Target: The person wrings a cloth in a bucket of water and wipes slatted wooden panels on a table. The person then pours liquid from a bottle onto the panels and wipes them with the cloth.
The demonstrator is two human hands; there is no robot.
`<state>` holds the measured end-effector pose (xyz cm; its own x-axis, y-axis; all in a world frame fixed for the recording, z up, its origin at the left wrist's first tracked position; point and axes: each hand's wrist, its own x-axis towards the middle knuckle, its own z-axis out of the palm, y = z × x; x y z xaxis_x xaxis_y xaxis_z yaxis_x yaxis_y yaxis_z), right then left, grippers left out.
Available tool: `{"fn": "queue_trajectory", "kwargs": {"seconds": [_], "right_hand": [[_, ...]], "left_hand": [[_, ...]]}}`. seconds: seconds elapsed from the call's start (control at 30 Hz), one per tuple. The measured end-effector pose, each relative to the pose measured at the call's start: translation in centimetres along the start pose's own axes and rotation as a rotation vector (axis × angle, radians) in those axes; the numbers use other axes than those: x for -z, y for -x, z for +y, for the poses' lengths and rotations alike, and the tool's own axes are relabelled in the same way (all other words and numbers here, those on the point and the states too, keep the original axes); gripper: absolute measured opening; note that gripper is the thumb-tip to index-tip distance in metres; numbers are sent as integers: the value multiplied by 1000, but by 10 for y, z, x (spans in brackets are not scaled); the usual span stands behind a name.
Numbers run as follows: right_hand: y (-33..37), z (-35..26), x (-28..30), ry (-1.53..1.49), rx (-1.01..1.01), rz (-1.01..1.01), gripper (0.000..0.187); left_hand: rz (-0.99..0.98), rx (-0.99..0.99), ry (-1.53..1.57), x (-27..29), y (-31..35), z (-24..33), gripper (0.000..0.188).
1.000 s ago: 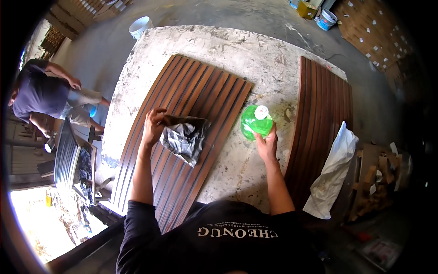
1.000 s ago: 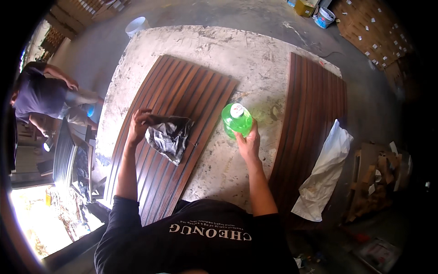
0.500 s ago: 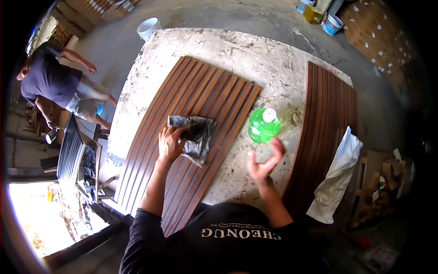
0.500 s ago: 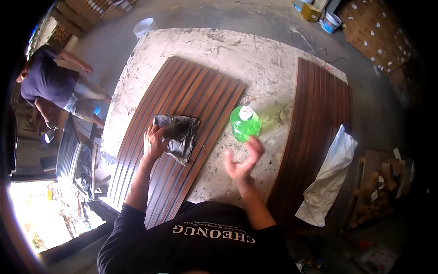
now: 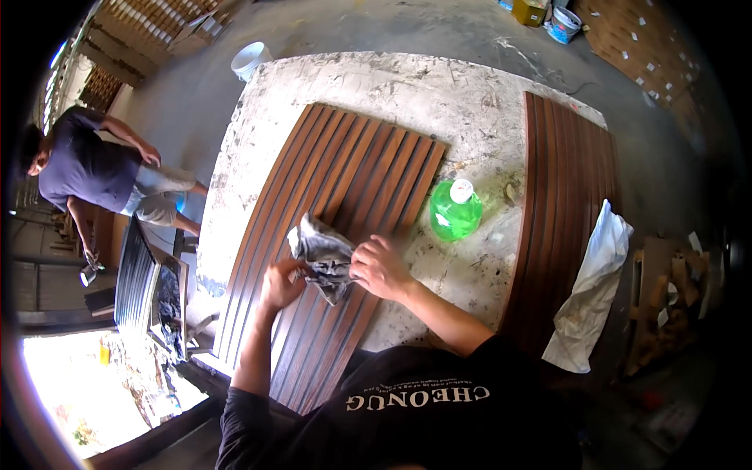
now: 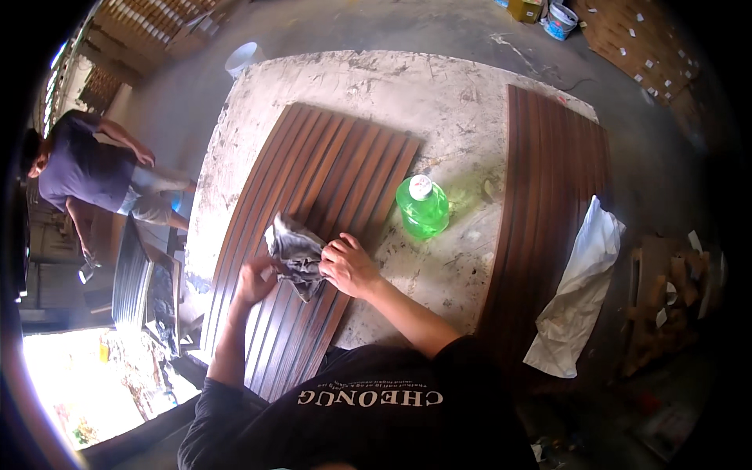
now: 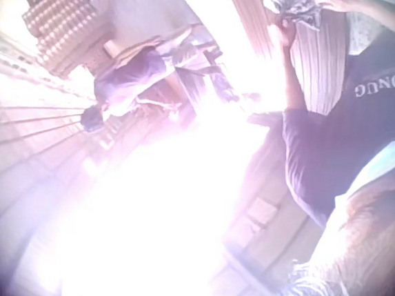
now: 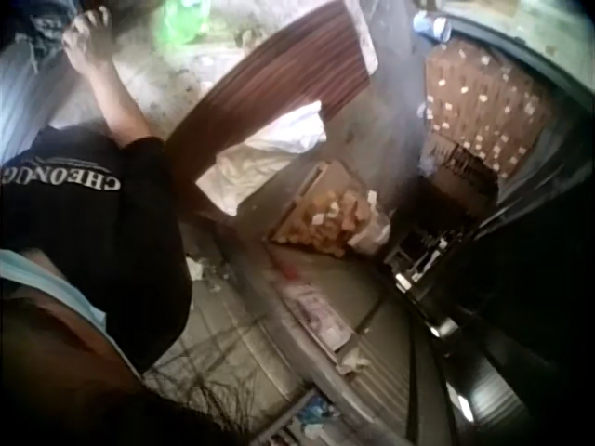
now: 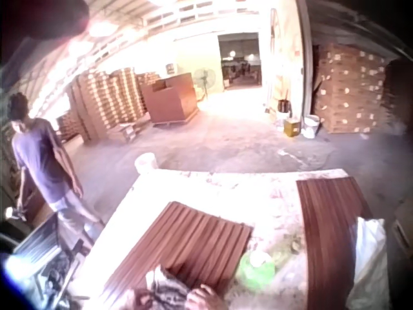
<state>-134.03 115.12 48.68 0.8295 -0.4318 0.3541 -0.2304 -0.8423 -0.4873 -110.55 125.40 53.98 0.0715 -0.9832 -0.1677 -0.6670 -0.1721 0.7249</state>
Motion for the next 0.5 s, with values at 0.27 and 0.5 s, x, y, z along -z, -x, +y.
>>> {"fn": "queue_trajectory", "kwargs": {"seconds": [0.27, 0.5], "right_hand": [[-35, -10, 16, -183, -276, 379, 33], [-35, -31, 2, -18, -170, 197, 41]], "left_hand": [[177, -121, -195, -2, -88, 6, 36], [327, 52, -199, 4, -106, 68, 18]]}}
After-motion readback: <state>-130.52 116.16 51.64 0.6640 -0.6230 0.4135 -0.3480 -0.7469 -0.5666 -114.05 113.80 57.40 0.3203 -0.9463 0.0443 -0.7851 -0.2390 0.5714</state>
